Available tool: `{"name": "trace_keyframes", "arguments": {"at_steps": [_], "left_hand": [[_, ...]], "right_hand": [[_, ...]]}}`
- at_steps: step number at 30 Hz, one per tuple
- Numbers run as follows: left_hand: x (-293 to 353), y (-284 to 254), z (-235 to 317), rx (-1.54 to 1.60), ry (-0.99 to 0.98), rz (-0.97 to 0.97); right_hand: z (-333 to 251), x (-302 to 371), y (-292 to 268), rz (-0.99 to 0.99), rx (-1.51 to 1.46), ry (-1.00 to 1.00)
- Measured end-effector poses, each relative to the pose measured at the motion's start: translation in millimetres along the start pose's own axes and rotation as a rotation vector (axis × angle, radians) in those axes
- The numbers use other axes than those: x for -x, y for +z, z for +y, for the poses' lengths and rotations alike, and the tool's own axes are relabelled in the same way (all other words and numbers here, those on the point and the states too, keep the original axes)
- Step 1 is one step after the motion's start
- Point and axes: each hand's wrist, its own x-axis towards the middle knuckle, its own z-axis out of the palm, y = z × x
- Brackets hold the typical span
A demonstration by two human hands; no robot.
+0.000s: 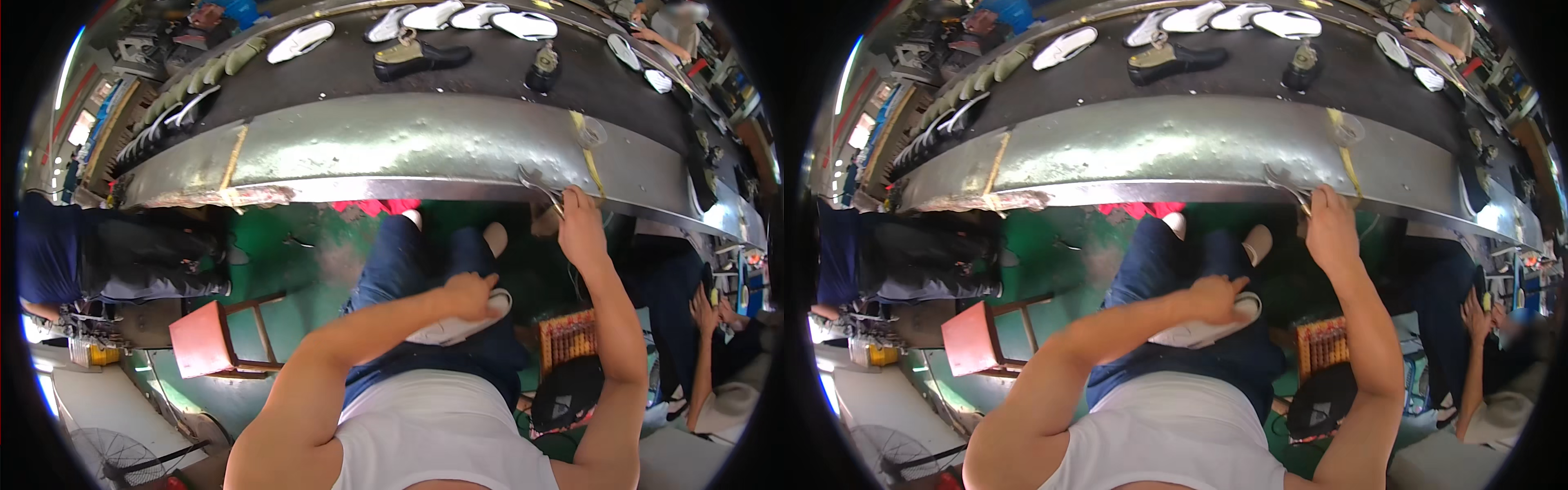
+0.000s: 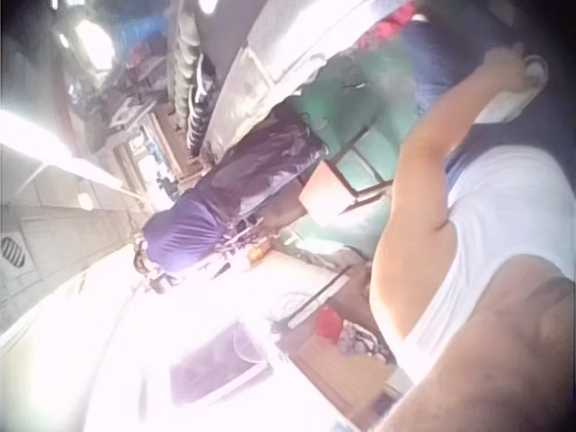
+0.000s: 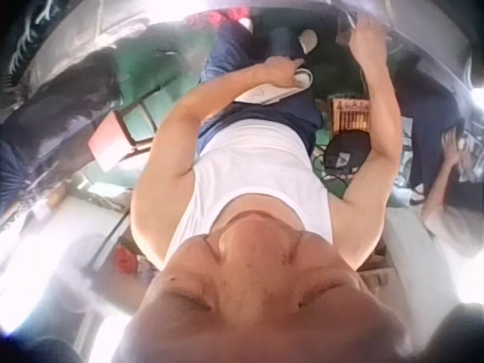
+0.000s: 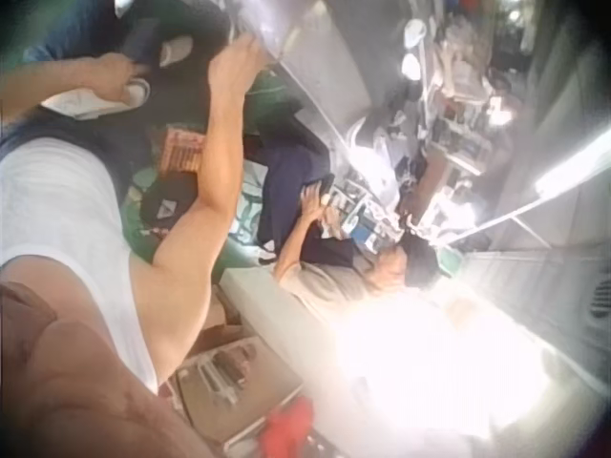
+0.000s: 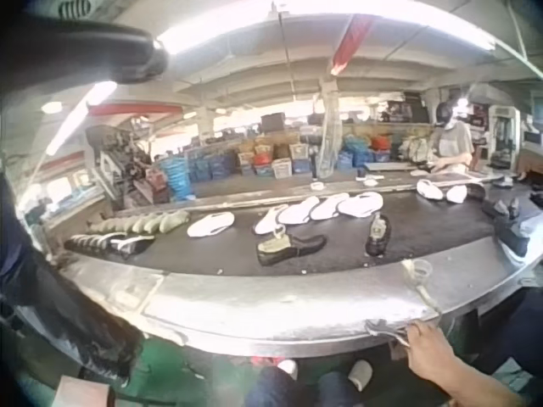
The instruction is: The recorder is assembling and refining shoe components, including using a tool to adjust the edges of shoe uppers and lasts at a workstation.
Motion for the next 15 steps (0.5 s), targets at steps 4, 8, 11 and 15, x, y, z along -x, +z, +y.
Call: {"name": "trace_keyframes", "arguments": {"at_steps": [4,8,11,15], "left_hand": [[-25.6,-11.5,-41.5,0.628,0.119,0.167],[32.5,-29.3,-49.1,1.269,0.317,0.420],[48.6,-25.3,-60.5,1.256,0.301,0.424],[51.4,-17.4,-68.4,1.124,0.288,0.467]], "right_hand": [[-26.3,37.6,-19.4,-0.024,-0.632,0.238],[-58.8,90.2,-24.4,-0.461,-1.168,0.522],[-91.6,111.7,-22.1,-0.625,-1.158,0.406],[-108.1,112.1,-4.0,-0.713,-1.194,0.233]]}}
